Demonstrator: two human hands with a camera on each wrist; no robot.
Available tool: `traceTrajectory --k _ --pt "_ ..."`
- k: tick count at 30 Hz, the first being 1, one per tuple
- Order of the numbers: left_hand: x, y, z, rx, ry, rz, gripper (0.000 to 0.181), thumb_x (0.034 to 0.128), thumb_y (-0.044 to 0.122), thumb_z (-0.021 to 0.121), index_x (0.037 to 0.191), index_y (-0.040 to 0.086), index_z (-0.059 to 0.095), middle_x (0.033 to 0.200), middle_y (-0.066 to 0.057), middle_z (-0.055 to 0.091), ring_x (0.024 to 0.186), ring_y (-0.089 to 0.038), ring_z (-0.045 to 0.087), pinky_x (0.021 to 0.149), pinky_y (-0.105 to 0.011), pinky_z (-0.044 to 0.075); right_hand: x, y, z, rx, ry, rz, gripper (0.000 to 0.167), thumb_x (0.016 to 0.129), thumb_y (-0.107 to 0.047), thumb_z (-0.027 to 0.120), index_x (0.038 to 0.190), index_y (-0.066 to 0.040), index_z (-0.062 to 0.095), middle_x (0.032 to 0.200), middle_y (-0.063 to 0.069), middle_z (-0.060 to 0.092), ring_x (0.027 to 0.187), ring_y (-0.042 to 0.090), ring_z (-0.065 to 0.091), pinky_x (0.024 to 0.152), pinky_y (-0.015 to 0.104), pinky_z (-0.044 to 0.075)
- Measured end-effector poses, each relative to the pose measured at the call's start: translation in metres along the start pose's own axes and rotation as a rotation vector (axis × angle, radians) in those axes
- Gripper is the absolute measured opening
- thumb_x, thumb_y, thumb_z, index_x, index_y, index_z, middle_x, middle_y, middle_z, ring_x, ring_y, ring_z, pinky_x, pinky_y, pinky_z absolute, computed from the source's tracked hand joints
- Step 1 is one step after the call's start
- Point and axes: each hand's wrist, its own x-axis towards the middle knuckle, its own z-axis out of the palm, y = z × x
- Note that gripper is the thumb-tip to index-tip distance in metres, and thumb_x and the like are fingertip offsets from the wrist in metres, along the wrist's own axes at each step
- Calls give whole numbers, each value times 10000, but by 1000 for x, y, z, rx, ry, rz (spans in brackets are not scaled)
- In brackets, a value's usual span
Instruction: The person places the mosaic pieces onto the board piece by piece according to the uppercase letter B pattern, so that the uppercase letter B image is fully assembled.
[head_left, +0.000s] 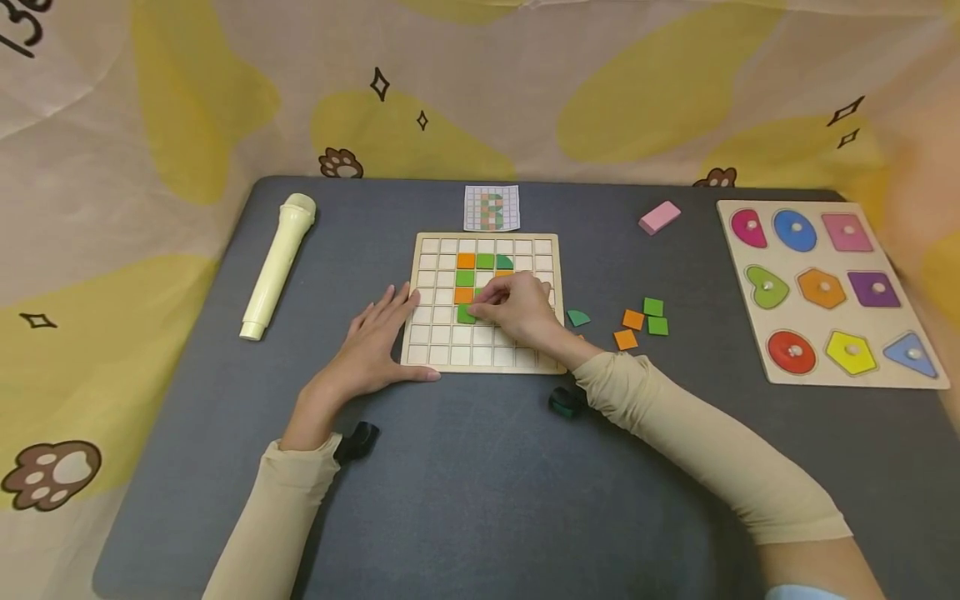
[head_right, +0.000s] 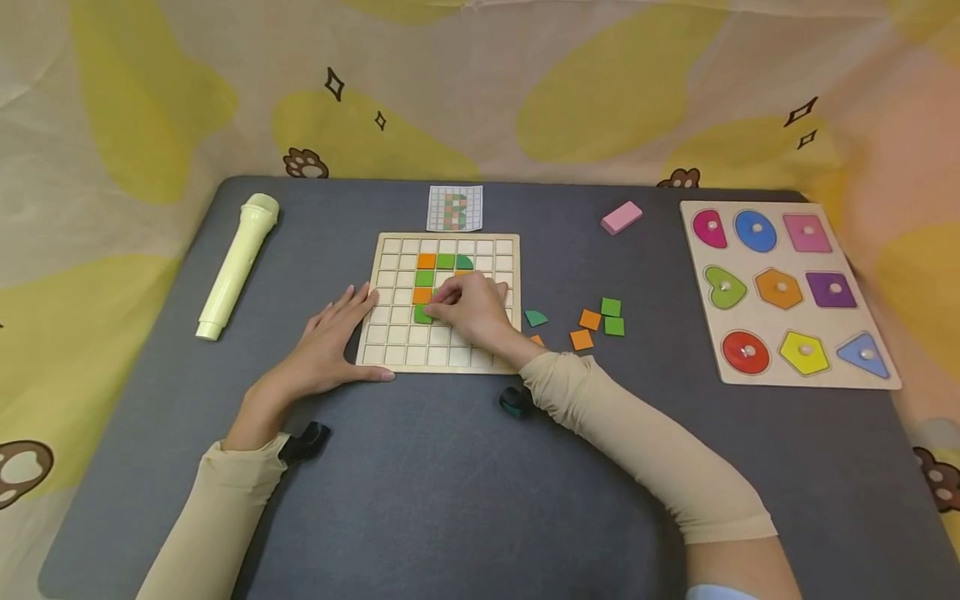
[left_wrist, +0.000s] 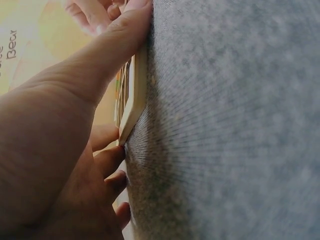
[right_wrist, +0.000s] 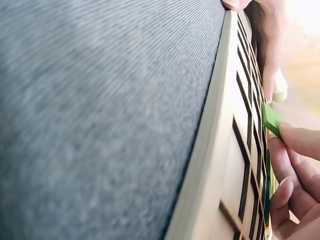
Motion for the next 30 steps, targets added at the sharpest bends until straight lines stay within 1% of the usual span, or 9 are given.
traceTrajectory --k 3,9,11,15,22,25,27,30 --pt "1 -1 1 9 2 0 1258 820 540 893 1727 157 111 1809 -70 27 1680 -324 -30 1307 -648 32 0 -2 2 -24 7 4 110 910 -258 867 885 -152 849 808 -2 803 854 173 680 1107 550 254" --pt "3 -1 3 14 8 9 1262 813 542 897 1726 154 117 1809 -67 35 1681 -320 -24 1306 -649 39 1 -2 5 -54 31 -1 114 921 -255 856 890 -145 852 809 6 804 873 187 691 1027 532 267" --pt "3 -1 3 12 7 9 1263 812 542 898 1726 151 119 1809 -66 35 1681 -320 -24 1307 -648 37 1 -2 6 -67 30 -8 116 924 -257 852 885 -148 851 803 3 800 875 182 687 1022 535 265" --pt "3 -1 2 6 2 8 1258 819 548 890 1726 147 116 1809 -70 34 1680 -326 -25 1304 -653 36 2 -3 6 -110 15 -23 108 929 -260 846 876 -166 841 777 -17 782 864 176 671 1025 542 254" --pt "2 -2 1 5 3 5 1260 817 558 889 1726 153 117 1809 -70 29 1680 -326 -29 1305 -651 29 0 -8 7 -182 -25 -63 87 942 -239 830 895 -174 797 746 -36 723 804 186 639 956 510 252" --pt "3 -2 1 2 0 4 1261 819 567 884 1727 152 112 1809 -72 27 1679 -327 -33 1305 -652 22 -2 -7 4 -194 -64 -76 71 927 -207 830 955 -148 803 774 -26 707 836 179 643 959 504 256" --pt "3 -2 1 -3 -3 1 1260 821 569 881 1727 152 110 1809 -69 22 1679 -330 -35 1304 -653 19 -3 -6 -1 -203 -110 -84 120 912 -193 831 1009 -128 804 825 -12 695 890 188 635 956 500 271" --pt "2 -1 2 -6 -4 -5 1261 820 557 887 1727 152 109 1810 -61 14 1679 -331 -37 1304 -652 17 -5 -2 -13 -224 -195 -81 217 899 -200 836 1096 -118 799 963 21 686 1016 228 590 974 502 300"
